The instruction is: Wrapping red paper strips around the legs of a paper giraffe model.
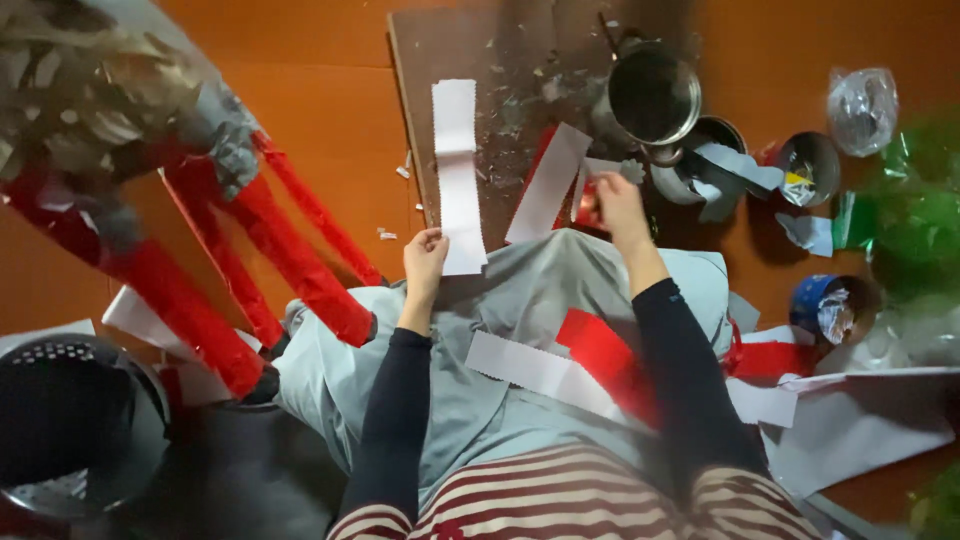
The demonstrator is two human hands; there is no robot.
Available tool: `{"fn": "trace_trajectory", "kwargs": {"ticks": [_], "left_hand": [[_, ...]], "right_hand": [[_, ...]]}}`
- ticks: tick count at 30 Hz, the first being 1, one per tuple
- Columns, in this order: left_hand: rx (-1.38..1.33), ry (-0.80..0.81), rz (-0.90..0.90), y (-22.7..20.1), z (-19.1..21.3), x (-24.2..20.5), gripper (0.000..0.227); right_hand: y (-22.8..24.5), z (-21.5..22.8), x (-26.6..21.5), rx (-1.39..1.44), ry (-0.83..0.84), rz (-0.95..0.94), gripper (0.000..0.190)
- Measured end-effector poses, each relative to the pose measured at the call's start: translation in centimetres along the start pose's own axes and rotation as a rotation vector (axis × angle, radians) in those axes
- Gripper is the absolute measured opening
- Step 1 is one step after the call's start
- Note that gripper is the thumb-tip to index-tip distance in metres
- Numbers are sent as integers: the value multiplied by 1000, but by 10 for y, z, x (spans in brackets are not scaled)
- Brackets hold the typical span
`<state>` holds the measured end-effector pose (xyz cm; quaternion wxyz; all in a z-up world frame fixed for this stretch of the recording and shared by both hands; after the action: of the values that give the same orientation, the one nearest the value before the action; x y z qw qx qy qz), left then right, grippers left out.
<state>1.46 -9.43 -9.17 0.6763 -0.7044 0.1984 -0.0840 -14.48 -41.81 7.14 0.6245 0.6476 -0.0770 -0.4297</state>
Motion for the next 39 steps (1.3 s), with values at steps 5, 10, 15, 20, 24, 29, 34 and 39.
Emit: {"fn": "trace_trajectory", "kwargs": {"ticks": [5,10,15,20,24,29,34,39], "left_hand": [[-102,37,110,-39,-6,-12,33],[-174,136,199,-28,-7,-18,38],[-82,222,242,6,-5,-19,19],[-233,192,316,7,-13,-17,17],[-272,189,456,17,-14,-18,12],[-322,233,510,74,-7,-14,9],[-441,222,543,101,-9,-6,11],[-791,174,718,52,-15,-13,26]], "right_hand": [[5,-87,-2,-592,150,463,33],[45,-157,14,-1296,4,751,24],[91,-185,12,-1174,-67,545,20],[52,-179,13,-1110,-81,503,45],[-46,-158,20,-1173,-60,421,63],[-69,-128,-88,-1177,58,505,61],[-22,-108,-181,-1223,165,449,59],[-16,-92,-223,-1070,195,301,50]]}}
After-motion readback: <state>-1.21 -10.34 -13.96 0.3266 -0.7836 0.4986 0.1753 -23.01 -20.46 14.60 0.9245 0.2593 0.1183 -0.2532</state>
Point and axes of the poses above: each hand's wrist, its own x-axis towards the middle knuckle, its own z-axis out of the back of the hand, y = z × x, the point moved 3 cm from there along x, towards the middle knuckle, and after that the axes turned 7 degrees about -z, right-handed, at the moved point
